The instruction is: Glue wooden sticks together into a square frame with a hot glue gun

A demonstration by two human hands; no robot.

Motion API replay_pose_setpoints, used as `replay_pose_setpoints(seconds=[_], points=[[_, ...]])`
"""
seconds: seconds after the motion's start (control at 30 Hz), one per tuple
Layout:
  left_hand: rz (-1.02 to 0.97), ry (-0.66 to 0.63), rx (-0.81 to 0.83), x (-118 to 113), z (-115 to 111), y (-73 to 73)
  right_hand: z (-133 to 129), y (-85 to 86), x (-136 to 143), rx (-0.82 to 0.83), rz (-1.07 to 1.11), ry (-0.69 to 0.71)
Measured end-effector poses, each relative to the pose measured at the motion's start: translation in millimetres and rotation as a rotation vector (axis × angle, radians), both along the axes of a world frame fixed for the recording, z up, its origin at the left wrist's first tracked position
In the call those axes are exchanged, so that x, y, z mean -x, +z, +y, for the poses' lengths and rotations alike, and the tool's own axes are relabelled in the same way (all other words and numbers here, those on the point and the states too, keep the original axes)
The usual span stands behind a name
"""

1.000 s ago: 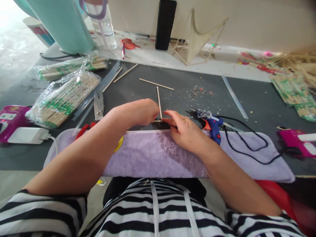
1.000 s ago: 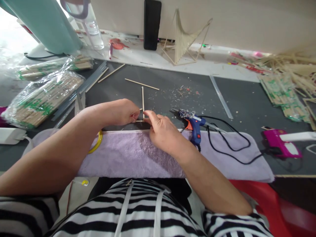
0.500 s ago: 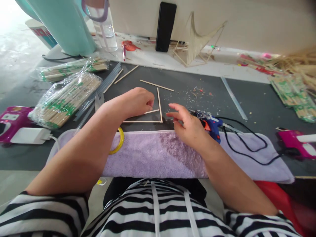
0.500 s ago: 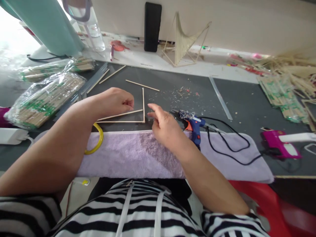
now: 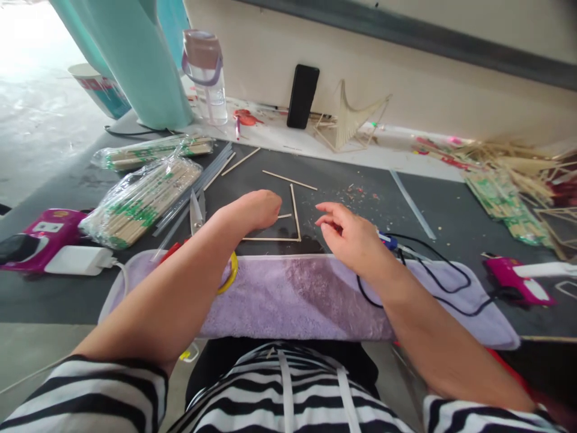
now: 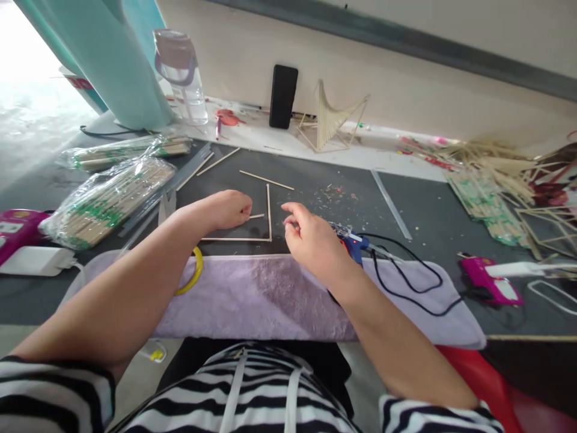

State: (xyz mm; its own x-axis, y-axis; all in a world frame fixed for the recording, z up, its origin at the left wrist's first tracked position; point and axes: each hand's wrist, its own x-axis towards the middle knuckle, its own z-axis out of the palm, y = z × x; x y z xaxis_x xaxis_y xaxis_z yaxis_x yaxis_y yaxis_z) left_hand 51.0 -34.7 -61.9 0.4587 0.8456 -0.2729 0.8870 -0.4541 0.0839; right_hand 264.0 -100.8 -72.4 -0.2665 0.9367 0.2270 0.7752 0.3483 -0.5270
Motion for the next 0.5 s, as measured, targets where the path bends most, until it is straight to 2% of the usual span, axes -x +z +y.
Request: replay_pose_setpoints(seconds=[0.13, 0.23, 0.37, 0.5], points=[[-0.041, 0.188, -0.115, 11.5, 12.2, -9.4, 29.1, 2.6, 18.5, 0.05, -0.091, -0.056], [-0.042, 0.268, -0.142, 17.4, 19.4, -15.7, 57.0, -0.2, 36.6, 0.096, -0.166, -0.109], [-0.002, 0.294, -0.129, 20.1, 19.7, -13.3, 87.1, -18.5, 54.7, 0.117, -0.214, -0.152], [0.012, 0.295, -0.149, 19.8, 16.8, -9.3, 100.3, -39.1, 62.5, 0.124, -0.188, -0.226]])
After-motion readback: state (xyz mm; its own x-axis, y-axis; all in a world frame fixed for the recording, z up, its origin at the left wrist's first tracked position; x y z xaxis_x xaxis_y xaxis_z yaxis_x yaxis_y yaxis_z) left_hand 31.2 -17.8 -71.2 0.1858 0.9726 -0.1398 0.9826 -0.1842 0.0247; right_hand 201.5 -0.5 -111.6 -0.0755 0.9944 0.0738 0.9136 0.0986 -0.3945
